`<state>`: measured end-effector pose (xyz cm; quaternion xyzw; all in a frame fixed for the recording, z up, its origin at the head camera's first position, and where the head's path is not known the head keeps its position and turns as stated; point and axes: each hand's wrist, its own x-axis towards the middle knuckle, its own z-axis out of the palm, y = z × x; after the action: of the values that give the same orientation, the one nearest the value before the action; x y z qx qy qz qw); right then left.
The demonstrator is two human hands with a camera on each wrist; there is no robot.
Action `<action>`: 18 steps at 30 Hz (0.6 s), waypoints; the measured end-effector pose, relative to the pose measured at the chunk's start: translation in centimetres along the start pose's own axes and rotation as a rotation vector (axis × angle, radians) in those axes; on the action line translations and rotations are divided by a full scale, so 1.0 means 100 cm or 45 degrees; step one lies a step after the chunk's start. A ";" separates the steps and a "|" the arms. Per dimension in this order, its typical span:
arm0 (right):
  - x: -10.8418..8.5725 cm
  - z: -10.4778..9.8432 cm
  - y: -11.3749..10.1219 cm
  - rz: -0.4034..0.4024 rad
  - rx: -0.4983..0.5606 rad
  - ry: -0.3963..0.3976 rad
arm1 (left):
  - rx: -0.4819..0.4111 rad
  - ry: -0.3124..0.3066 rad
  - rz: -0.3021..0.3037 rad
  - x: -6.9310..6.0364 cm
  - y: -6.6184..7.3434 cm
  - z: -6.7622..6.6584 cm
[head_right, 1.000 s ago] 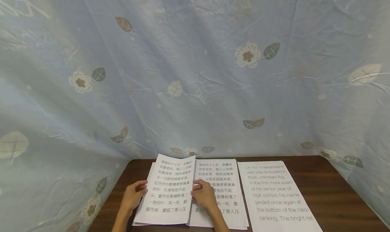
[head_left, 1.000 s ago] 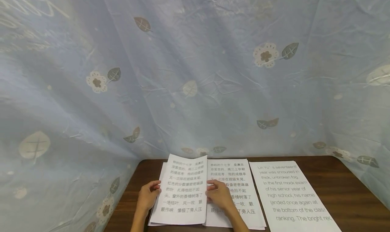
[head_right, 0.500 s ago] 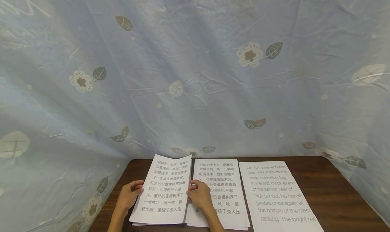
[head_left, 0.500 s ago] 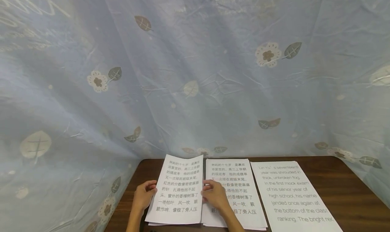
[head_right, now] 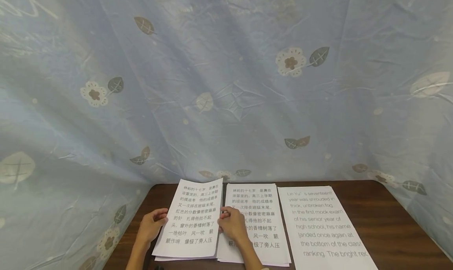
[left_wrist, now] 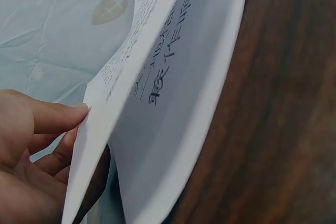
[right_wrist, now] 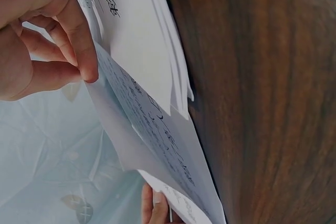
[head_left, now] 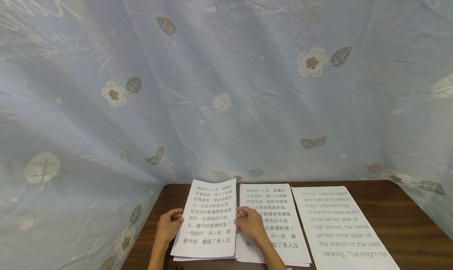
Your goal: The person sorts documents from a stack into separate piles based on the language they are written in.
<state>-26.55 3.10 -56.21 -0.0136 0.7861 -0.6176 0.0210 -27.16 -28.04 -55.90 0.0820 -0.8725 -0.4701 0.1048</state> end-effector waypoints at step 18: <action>0.002 0.003 0.006 -0.081 -0.099 0.033 | -0.016 0.028 -0.008 0.002 -0.005 0.005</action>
<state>-26.77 2.95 -56.91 -0.0313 0.8089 -0.5871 -0.0094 -27.45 -27.97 -56.51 0.0891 -0.8681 -0.4751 0.1133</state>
